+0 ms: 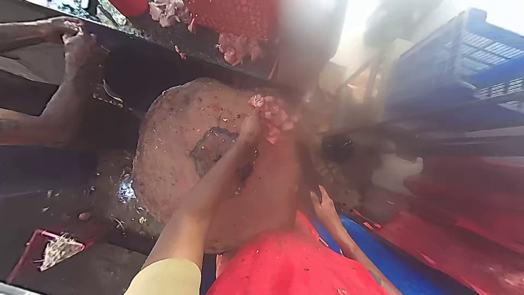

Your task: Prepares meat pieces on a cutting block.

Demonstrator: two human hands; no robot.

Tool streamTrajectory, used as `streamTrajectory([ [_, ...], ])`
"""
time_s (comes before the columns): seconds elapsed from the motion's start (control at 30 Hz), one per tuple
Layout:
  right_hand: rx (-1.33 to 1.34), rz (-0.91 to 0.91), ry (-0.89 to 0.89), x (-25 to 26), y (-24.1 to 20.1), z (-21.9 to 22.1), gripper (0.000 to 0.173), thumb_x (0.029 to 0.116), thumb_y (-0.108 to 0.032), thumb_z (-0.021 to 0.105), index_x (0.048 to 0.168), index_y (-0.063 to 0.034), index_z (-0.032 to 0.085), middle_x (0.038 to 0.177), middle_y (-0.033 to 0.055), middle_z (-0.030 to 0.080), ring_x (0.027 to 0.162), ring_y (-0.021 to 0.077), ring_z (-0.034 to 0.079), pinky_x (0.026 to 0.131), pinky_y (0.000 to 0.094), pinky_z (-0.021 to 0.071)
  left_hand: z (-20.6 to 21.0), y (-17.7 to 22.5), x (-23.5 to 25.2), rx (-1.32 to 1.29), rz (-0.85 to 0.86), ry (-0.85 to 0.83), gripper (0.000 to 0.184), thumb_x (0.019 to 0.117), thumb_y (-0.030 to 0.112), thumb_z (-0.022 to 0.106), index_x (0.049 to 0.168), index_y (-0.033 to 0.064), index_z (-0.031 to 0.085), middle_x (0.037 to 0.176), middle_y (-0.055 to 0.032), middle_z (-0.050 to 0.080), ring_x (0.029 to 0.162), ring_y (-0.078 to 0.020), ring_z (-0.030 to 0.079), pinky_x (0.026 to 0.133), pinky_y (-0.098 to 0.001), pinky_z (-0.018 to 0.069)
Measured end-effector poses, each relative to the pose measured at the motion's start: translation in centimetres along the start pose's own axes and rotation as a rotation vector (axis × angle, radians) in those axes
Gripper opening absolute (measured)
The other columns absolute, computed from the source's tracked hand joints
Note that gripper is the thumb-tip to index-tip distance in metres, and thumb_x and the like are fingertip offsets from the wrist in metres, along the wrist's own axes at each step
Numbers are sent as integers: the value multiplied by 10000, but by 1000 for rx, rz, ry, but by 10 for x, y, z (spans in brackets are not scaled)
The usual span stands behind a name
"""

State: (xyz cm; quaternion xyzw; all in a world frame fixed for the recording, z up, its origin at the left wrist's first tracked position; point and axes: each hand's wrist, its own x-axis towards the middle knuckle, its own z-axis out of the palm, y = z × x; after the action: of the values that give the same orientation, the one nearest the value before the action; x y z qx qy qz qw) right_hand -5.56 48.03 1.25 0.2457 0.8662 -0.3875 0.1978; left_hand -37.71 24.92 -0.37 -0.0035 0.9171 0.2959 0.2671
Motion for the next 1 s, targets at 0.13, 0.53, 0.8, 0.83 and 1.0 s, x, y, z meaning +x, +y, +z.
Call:
streamTrajectory([
  [0.13, -123, -48, -95, 3, -8, -14, 487, 1087, -351, 456, 1511, -113, 488, 1217, 192, 704, 1134, 338, 687, 995, 557, 517, -17, -56, -36, -177, 11, 23, 489, 1052, 371, 569, 1496, 177, 506, 1297, -153, 669, 1151, -342, 669, 982, -606, 528],
  [0.53, -176, -144, -252, 51, -72, -18, 516, 1101, -438, 377, 1386, -34, 522, 1108, 210, 666, 956, 326, 678, 874, 546, 541, -1, -317, -377, -689, -723, 883, 385, 1103, 302, 448, 1268, -5, 611, 1074, -129, 683, 897, -183, 668, 800, -384, 568],
  [0.8, -291, -262, -447, 5, -39, 12, 499, 1101, -411, 405, 1377, -24, 554, 1084, 209, 680, 968, 324, 683, 910, 541, 534, 249, -369, -620, -197, -1318, 81, 426, 1058, 336, 522, 1220, -26, 679, 1286, -297, 638, 1241, -488, 581, 1002, -685, 449],
  [0.83, -302, -300, -434, 0, -40, 15, 498, 1102, -411, 399, 1375, -22, 548, 1062, 204, 676, 936, 320, 680, 888, 537, 537, 268, -354, -623, -225, -1306, 18, 414, 1066, 318, 507, 1217, -25, 682, 1281, -281, 649, 1238, -473, 591, 1009, -673, 454],
  [1.0, -302, -366, -489, -39, -31, 25, 481, 1099, -371, 419, 1395, -10, 535, 1059, 199, 678, 918, 302, 677, 877, 513, 550, 271, -319, -593, -452, -1151, 274, 411, 1089, 286, 456, 1209, -40, 675, 1237, -294, 660, 1212, -474, 606, 1020, -669, 454],
])
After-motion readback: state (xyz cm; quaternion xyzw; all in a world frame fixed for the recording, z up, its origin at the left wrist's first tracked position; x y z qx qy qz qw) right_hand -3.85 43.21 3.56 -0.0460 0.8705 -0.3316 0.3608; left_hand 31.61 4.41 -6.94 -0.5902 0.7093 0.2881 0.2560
